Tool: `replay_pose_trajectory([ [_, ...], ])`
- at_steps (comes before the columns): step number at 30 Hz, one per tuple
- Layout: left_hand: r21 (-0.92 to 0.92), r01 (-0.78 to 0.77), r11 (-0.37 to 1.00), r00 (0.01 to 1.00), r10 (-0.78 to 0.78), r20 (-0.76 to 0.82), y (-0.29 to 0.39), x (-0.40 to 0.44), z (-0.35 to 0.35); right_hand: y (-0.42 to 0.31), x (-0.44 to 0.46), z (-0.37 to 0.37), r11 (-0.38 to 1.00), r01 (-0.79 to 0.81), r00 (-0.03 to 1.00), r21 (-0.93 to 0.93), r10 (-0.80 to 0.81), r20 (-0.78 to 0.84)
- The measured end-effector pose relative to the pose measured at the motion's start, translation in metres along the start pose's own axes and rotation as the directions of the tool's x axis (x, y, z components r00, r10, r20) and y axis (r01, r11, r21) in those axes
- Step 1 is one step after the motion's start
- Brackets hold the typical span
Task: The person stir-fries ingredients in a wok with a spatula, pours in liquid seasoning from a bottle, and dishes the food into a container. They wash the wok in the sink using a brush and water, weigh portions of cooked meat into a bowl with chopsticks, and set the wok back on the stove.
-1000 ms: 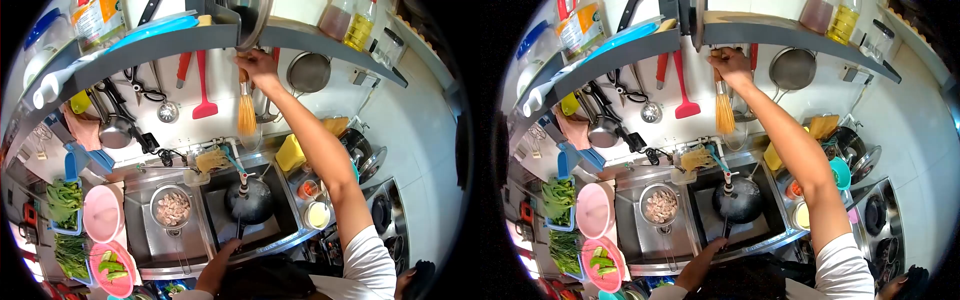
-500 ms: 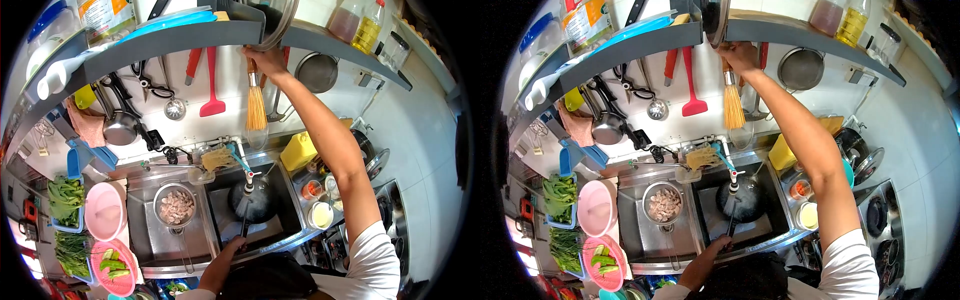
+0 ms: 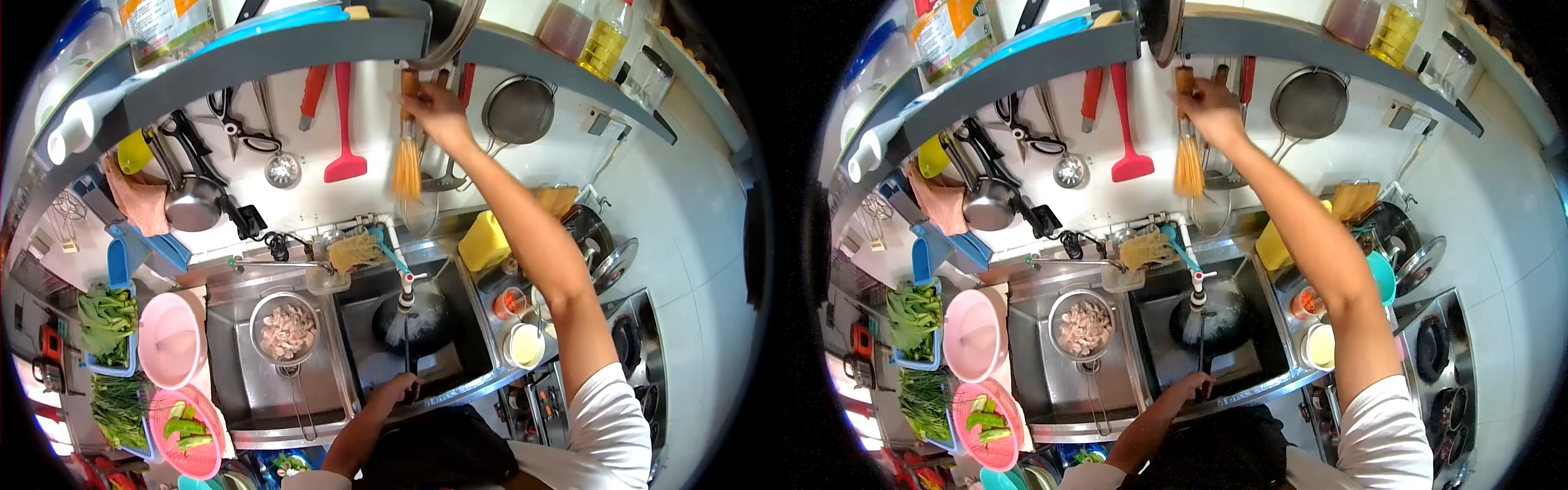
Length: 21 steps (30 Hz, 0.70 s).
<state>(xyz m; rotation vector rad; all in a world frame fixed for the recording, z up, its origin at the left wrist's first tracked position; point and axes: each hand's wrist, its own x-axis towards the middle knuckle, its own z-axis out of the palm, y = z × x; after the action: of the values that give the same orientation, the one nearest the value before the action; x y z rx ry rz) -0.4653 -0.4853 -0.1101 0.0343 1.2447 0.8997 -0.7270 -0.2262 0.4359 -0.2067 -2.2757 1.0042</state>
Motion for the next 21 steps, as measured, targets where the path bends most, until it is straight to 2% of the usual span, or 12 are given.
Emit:
replay_pose_trajectory([
  [1, -0.069, 0.023, 0.997, 0.999, -0.020, 0.044, 0.007, -0.006, 0.003, 0.018, -0.027, 0.007, 0.985, 0.116, 0.980, -0.131, -0.135, -0.146],
  [4, -0.388, 0.058, 0.920, 0.982, 0.017, 0.187, 0.018, -0.028, 0.011, 0.065, -0.150, 0.025, 0.944, -0.063, 0.998, -0.325, 0.068, 0.003],
  [5, -0.508, 0.074, 0.858, 0.972, 0.051, 0.228, 0.020, -0.035, 0.014, 0.079, -0.189, 0.031, 0.810, -0.024, 0.962, -0.586, 0.178, 0.207],
  [7, -0.719, 0.192, 0.668, 0.908, 0.157, 0.388, 0.022, -0.053, 0.020, 0.137, -0.249, 0.056, 0.678, 0.040, 0.790, -0.734, 0.428, 0.439],
  [8, -0.788, 0.267, 0.554, 0.866, 0.220, 0.448, 0.024, -0.063, 0.023, 0.144, -0.268, 0.064, 0.714, -0.027, 0.755, -0.700, 0.473, 0.454],
  [9, -0.803, 0.306, 0.511, 0.845, 0.242, 0.476, 0.028, -0.073, 0.025, 0.166, -0.288, 0.074, 0.723, 0.102, 0.819, -0.683, 0.329, 0.471],
  [11, -0.821, 0.391, 0.416, 0.800, 0.289, 0.527, 0.032, -0.085, 0.031, 0.170, -0.301, 0.087, 0.685, 0.145, 0.860, -0.714, 0.270, 0.433],
  [13, -0.814, 0.507, 0.284, 0.744, 0.332, 0.580, 0.029, -0.090, 0.038, 0.141, -0.299, 0.097, 0.683, 0.027, 0.820, -0.730, 0.403, 0.408],
  [14, -0.802, 0.554, 0.221, 0.725, 0.346, 0.596, 0.030, -0.101, 0.044, 0.105, -0.287, 0.098, 0.676, -0.195, 0.618, -0.710, 0.647, 0.447],
  [17, -0.810, 0.569, 0.143, 0.709, 0.412, 0.572, 0.023, -0.116, 0.060, 0.147, -0.310, 0.125, 0.754, -0.347, 0.681, -0.558, 0.611, 0.402],
  [20, -0.844, 0.501, 0.192, 0.721, 0.447, 0.530, 0.021, -0.134, 0.071, 0.155, -0.303, 0.076, 0.681, -0.704, 0.444, -0.200, 0.642, 0.625],
  [21, -0.827, 0.533, 0.180, 0.700, 0.454, 0.551, 0.023, -0.144, 0.074, 0.147, -0.306, 0.055, 0.648, -0.762, 0.481, -0.017, 0.582, 0.656],
])
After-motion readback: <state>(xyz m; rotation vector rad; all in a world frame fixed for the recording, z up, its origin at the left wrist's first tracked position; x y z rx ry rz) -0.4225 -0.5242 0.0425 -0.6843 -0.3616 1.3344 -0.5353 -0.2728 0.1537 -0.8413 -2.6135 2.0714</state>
